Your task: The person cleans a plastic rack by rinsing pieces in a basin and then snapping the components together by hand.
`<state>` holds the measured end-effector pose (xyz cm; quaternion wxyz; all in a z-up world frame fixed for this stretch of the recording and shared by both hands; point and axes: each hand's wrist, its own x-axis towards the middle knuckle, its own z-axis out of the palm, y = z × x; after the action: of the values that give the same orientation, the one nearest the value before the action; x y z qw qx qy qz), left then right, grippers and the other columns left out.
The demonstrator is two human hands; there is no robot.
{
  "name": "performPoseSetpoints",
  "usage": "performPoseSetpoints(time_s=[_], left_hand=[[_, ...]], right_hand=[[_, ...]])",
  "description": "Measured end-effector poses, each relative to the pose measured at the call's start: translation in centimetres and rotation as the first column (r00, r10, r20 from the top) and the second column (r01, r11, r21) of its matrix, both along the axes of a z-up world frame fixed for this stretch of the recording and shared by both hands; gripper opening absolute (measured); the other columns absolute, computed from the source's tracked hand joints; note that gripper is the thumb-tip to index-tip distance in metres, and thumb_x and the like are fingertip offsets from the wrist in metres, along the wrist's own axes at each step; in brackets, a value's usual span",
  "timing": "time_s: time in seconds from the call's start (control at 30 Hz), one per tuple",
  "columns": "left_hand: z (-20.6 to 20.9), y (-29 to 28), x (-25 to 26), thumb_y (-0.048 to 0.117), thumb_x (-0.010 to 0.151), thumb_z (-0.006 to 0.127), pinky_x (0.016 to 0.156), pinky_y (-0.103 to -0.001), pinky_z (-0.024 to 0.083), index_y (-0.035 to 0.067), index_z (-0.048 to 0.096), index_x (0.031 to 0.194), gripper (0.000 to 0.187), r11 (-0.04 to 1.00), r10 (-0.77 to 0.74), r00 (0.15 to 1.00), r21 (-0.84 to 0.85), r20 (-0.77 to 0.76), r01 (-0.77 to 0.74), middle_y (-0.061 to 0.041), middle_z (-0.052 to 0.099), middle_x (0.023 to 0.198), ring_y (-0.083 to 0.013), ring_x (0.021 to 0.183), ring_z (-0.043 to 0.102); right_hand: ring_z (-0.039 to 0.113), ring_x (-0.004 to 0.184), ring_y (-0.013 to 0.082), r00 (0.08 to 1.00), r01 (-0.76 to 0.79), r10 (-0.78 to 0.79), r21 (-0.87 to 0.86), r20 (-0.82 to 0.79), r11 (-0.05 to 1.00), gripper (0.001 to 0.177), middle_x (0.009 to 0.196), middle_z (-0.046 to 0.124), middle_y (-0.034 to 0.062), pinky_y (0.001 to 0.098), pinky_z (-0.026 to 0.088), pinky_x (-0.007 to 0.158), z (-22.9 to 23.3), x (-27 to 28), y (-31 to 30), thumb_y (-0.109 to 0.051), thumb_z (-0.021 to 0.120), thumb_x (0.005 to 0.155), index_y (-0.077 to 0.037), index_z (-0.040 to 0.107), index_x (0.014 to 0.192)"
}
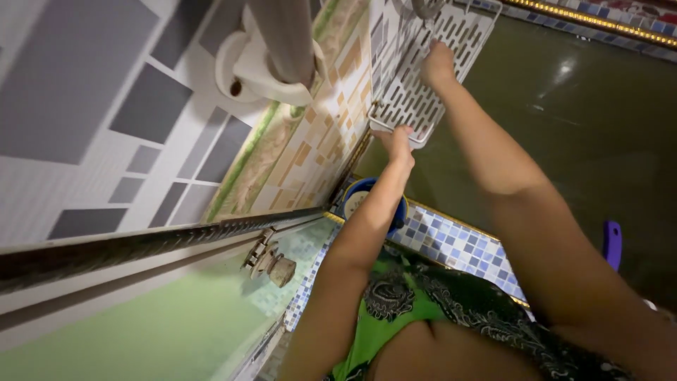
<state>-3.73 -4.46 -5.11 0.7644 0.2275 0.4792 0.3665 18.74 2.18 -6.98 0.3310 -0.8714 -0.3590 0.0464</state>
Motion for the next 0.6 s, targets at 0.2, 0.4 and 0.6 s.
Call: performPoseSetpoints(time_s=[0.2, 0.4, 0.6], left_hand=[[3.4, -0.6, -1.2, -0.008, 0.064, 0.057, 0.086, -0.045, 0.057, 0.022, 0.008, 0.162, 0.114, 0.999, 0.037, 0.995, 0.0, 0.096, -0.037, -0.015, 0.043, 0.151, -0.0326, 0.127, 0.052], [4.6, -0.8, -2.0, -0.003, 0.067, 0.063, 0.087, -0.05, 0.056, 0.029, -0.002, 0.163, 0.12, 1.0, -0.005, 0.999, -0.007, 0.041, 0.005, -0.014, 0.037, 0.156, -0.031, 0.13, 0.049], [4.7, -0.9, -2.7, 0.005, 0.078, 0.067, 0.092, -0.052, 0.054, 0.032, -0.008, 0.165, 0.117, 0.998, -0.046, 0.997, -0.032, 0.064, 0.048, -0.013, 0.034, 0.159, -0.0327, 0.135, 0.048]], right_hand=[[0.064, 0.096, 0.0524, 0.993, -0.118, 0.118, -0.023, 0.006, 0.993, 0.037, 0.101, 0.067, 0.0348, 0.0537, 0.053, 0.084, 12.6, -6.6, -9.8, 0.002, 0.055, 0.086, 0.002, 0.067, 0.121], [0.071, 0.099, 0.0447, 0.976, -0.183, 0.216, -0.524, 0.002, 0.832, 0.027, 0.103, 0.071, 0.0304, 0.0523, 0.057, 0.086, 16.8, -14.2, -8.6, -0.009, 0.059, 0.089, 0.0, 0.074, 0.109], [0.067, 0.099, 0.0437, 0.938, -0.338, 0.322, -0.542, -0.128, 0.77, 0.034, 0.103, 0.07, 0.0272, 0.053, 0.054, 0.085, 18.9, -17.8, -11.5, -0.025, 0.07, 0.086, -0.006, 0.071, 0.114]])
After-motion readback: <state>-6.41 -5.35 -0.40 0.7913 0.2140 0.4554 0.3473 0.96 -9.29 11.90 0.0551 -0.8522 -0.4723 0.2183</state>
